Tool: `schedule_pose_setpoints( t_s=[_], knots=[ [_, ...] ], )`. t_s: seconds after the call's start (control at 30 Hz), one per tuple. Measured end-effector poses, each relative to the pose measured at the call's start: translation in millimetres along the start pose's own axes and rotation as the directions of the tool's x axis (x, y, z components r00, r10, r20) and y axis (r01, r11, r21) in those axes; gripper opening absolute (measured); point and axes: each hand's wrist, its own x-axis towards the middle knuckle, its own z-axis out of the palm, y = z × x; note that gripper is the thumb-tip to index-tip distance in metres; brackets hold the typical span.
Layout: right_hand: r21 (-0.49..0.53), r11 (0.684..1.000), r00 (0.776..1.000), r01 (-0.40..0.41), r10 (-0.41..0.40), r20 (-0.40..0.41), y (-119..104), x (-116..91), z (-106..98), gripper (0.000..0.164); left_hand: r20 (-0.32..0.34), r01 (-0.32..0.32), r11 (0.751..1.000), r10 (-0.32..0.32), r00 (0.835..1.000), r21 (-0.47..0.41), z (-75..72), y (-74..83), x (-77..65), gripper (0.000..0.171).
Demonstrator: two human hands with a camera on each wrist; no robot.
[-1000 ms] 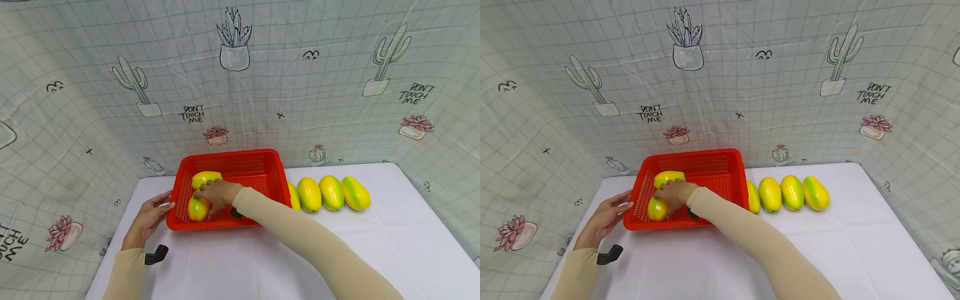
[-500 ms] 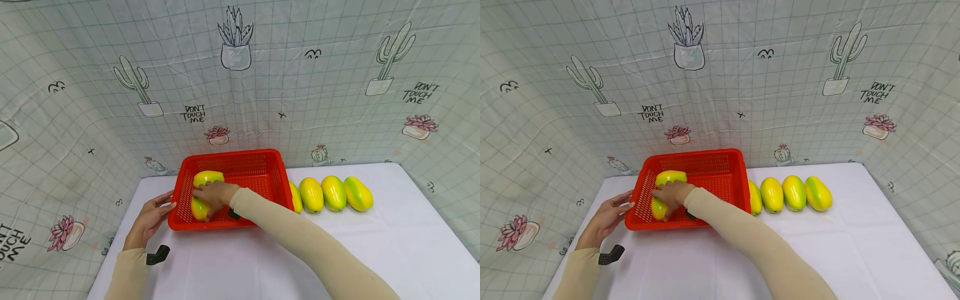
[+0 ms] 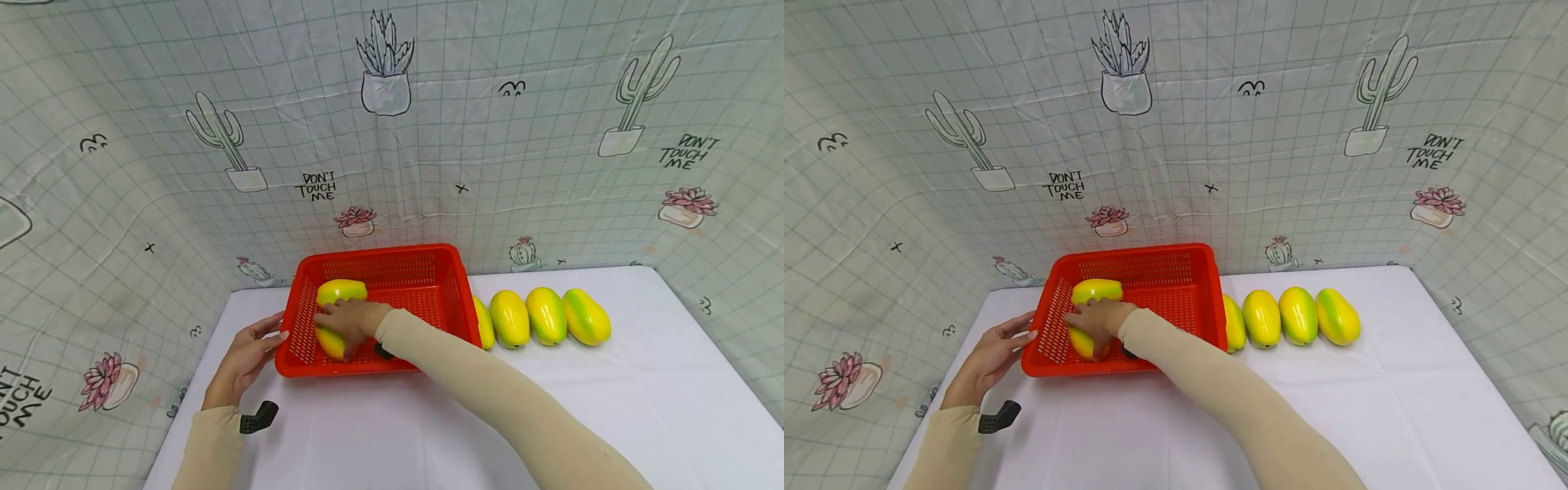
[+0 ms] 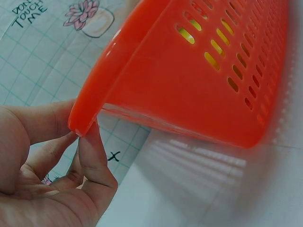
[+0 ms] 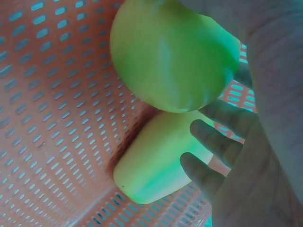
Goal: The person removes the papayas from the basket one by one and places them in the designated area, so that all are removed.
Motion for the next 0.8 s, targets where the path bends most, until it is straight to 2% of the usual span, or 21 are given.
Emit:
schedule_pose_setpoints(
  t_s=[0.23,0.43,0.5,0.67,0.8],
  knots=[
    [0.013,1.000,1.000,0.009,-0.009,-0.009,4,-5,2,0.080,-0.001,0.007,1.000,-0.007,1.000,-0.003,-0.2,-1.6,1.6,0.063],
    [-0.074,0.997,0.999,-0.006,0.009,0.042,5,-12,0,0.083,-0.009,0.014,1.000,-0.014,1.000,0.007,-0.4,-1.7,1.1,0.063],
    [-0.057,0.998,0.998,-0.016,0.019,0.056,7,-15,0,0.082,-0.010,0.017,1.000,-0.017,1.000,0.010,0.0,-1.9,1.0,0.063],
    [0.059,0.998,0.998,-0.023,0.019,0.064,13,-21,1,0.078,-0.009,0.018,1.000,-0.017,1.000,0.013,0.1,-0.7,0.6,0.064],
    [0.065,0.998,0.998,-0.012,0.008,0.061,20,-27,1,0.086,-0.003,0.018,1.000,-0.018,1.000,0.013,0.7,0.2,-0.5,0.065]
  ],
)
